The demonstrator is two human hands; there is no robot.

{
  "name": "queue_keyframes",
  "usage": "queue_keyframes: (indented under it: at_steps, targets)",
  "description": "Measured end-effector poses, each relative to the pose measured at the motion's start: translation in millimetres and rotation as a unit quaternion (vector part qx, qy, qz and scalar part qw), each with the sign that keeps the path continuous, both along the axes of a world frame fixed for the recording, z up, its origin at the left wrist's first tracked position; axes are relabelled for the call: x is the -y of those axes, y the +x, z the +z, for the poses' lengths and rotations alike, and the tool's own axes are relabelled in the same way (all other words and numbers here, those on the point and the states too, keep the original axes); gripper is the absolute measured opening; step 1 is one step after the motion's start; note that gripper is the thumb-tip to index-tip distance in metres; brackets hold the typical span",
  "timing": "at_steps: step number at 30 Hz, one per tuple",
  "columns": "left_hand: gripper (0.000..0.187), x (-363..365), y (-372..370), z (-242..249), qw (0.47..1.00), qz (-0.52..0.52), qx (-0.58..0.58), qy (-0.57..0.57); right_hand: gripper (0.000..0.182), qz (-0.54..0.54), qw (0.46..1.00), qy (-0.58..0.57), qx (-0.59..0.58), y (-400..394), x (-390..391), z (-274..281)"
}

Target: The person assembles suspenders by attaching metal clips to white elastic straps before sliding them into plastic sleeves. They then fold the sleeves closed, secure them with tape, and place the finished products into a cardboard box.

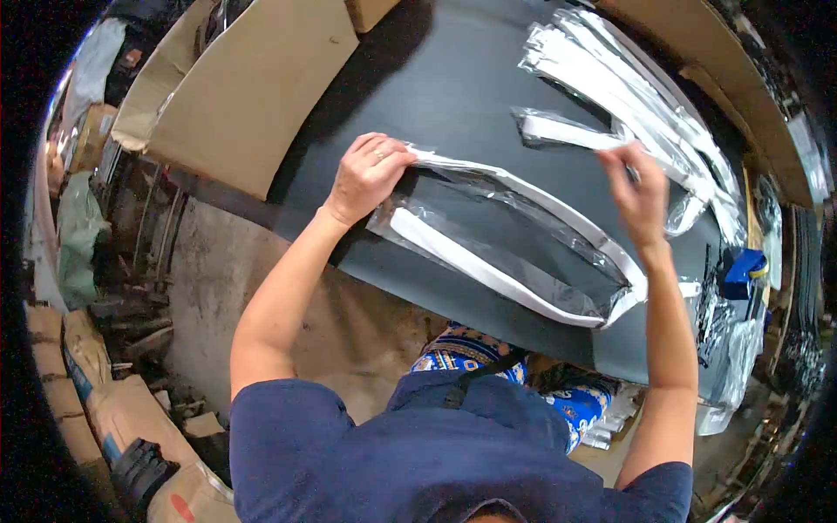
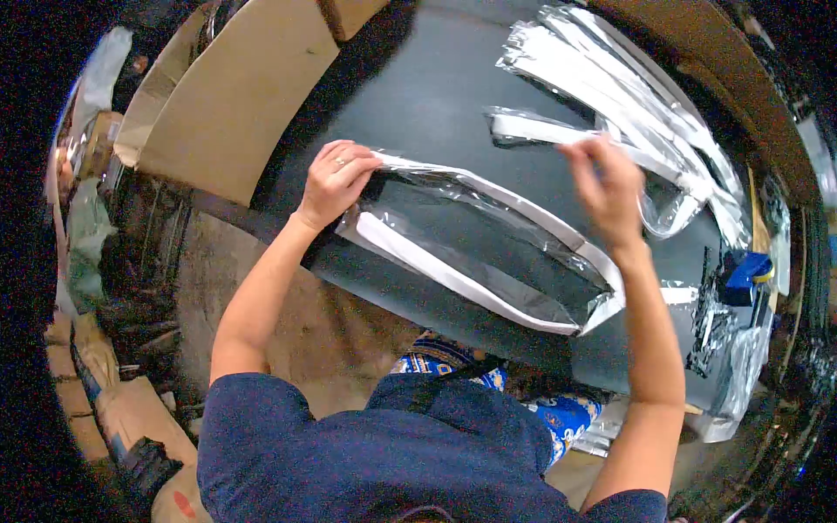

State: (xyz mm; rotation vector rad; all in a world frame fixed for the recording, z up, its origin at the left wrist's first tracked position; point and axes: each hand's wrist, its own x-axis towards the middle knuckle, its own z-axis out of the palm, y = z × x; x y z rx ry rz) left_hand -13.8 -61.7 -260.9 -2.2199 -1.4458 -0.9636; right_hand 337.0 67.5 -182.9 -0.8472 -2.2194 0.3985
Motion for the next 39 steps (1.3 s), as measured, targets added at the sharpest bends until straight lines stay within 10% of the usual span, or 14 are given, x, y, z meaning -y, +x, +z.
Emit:
queue_keyframes:
  at_steps: [10, 39]
  targets:
    - [0.017, -0.1, -3.4, -6.3, 1.0, 0.001, 0.012, 0.004, 0.019, 0.221, 0.963, 0.145, 0.044, -170.5, -3.8, -47.3]
    - [0.016, 0.7, -3.8, -5.2, 1.0, -0.002, 0.015, 0.011, 0.016, 0.228, 0.968, 0.102, 0.026, -182.5, -6.6, -58.4]
